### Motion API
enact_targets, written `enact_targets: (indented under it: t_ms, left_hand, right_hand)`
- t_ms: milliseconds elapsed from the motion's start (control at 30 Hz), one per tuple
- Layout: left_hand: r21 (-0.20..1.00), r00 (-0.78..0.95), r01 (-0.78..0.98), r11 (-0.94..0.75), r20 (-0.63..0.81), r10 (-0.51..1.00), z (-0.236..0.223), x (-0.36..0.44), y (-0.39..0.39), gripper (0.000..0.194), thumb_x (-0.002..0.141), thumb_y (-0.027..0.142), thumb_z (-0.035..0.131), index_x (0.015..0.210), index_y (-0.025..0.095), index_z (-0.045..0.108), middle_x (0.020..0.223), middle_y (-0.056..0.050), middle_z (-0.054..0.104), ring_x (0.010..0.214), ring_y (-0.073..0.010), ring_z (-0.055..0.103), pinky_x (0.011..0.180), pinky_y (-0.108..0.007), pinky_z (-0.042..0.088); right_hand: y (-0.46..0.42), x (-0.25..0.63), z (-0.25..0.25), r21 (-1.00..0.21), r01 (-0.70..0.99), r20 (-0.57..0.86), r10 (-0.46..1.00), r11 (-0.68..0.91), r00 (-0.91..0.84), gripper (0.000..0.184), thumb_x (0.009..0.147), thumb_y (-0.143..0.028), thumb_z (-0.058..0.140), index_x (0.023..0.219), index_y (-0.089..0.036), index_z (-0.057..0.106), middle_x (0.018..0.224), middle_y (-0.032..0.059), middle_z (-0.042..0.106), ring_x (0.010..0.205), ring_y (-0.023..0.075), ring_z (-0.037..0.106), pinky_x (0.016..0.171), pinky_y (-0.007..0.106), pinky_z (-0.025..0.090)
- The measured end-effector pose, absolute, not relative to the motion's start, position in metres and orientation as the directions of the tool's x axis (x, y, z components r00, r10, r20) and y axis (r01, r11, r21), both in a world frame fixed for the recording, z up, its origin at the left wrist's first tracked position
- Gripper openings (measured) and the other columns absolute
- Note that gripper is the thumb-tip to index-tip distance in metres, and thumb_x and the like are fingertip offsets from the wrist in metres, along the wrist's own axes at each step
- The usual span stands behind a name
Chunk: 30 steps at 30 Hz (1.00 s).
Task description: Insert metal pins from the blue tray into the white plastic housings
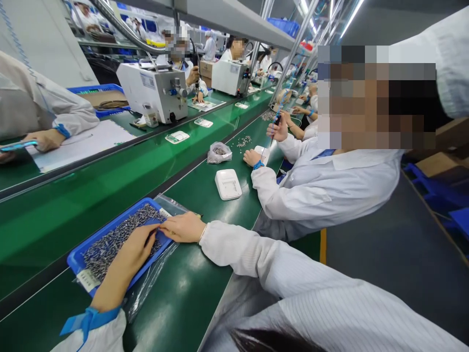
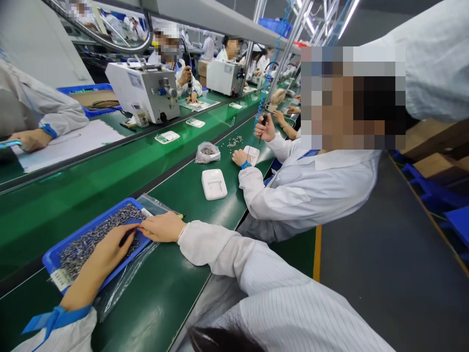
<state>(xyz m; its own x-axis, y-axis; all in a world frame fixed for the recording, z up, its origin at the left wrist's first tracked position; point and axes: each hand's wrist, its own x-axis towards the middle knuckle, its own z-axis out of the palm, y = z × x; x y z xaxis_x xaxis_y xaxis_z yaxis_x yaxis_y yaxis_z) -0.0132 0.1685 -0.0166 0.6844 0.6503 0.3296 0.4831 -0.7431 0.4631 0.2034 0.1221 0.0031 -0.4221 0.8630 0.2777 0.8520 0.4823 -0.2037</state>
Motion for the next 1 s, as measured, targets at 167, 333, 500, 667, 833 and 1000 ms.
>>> enact_targets:
  t_ms: [167,333,500,667,833,1000]
  left_hand:
    - [0.382,0.706,0.444,-0.811,0.409,0.579,-0.023,-0.016,0.176,0.040,0.101,0.047,0.041,0.120,0.019,0.063,0.109,-0.010,0.073,0.098,-0.0254,0.069,0.092,-0.038,0.055]
    - [0.356,0.701,0.442,-0.824,0.436,0.564,-0.023,-0.018,0.178,0.038,0.100,0.046,0.044,0.120,0.020,0.062,0.105,-0.010,0.072,0.095,-0.0276,0.068,0.089,-0.041,0.053]
    - [0.338,0.713,0.430,-0.837,0.441,0.544,-0.026,-0.023,0.178,0.034,0.101,0.034,0.037,0.124,0.021,0.059,0.113,-0.009,0.070,0.102,-0.0249,0.067,0.096,-0.039,0.052]
    - [0.320,0.717,0.478,-0.818,0.395,0.574,-0.029,-0.021,0.177,0.041,0.104,0.038,0.034,0.130,0.016,0.056,0.118,-0.011,0.069,0.105,-0.0255,0.067,0.095,-0.039,0.054]
    - [0.334,0.704,0.468,-0.818,0.419,0.573,-0.022,-0.017,0.170,0.039,0.103,0.046,0.044,0.126,0.019,0.058,0.115,-0.008,0.070,0.105,-0.0257,0.068,0.095,-0.040,0.054]
    - [0.222,0.669,0.476,-0.851,0.537,0.514,-0.011,-0.013,0.162,0.027,0.103,0.035,0.047,0.120,0.019,0.059,0.107,-0.007,0.072,0.097,-0.0239,0.070,0.087,-0.037,0.058]
  right_hand:
    - [0.121,0.202,0.003,-0.261,0.858,0.246,0.890,0.442,-0.384,0.035,0.104,-0.045,0.036,0.112,-0.025,0.064,0.108,-0.0033,0.075,0.100,0.0093,0.069,0.059,0.024,0.035]
    - [0.120,0.204,-0.001,-0.294,0.840,0.251,0.884,0.457,-0.393,0.036,0.104,-0.044,0.036,0.115,-0.028,0.066,0.108,-0.0051,0.076,0.102,0.0076,0.068,0.060,0.023,0.035]
    - [0.117,0.204,0.000,-0.314,0.845,0.269,0.894,0.432,-0.358,0.034,0.103,-0.046,0.040,0.110,-0.029,0.068,0.106,-0.0070,0.077,0.100,0.0063,0.069,0.060,0.023,0.035]
    - [0.119,0.202,-0.002,-0.305,0.863,0.277,0.904,0.403,-0.325,0.031,0.101,-0.047,0.044,0.109,-0.030,0.069,0.105,-0.0078,0.077,0.099,0.0065,0.070,0.058,0.022,0.035]
    - [0.116,0.210,0.004,-0.293,0.860,0.312,0.892,0.418,-0.327,0.032,0.101,-0.047,0.043,0.109,-0.030,0.069,0.104,-0.0088,0.077,0.098,0.0050,0.070,0.061,0.021,0.040]
    - [0.085,0.236,0.011,-0.248,0.936,0.352,0.924,0.248,-0.152,0.024,0.099,-0.037,0.048,0.108,-0.025,0.067,0.102,-0.0042,0.077,0.091,0.0079,0.072,0.068,0.020,0.045]
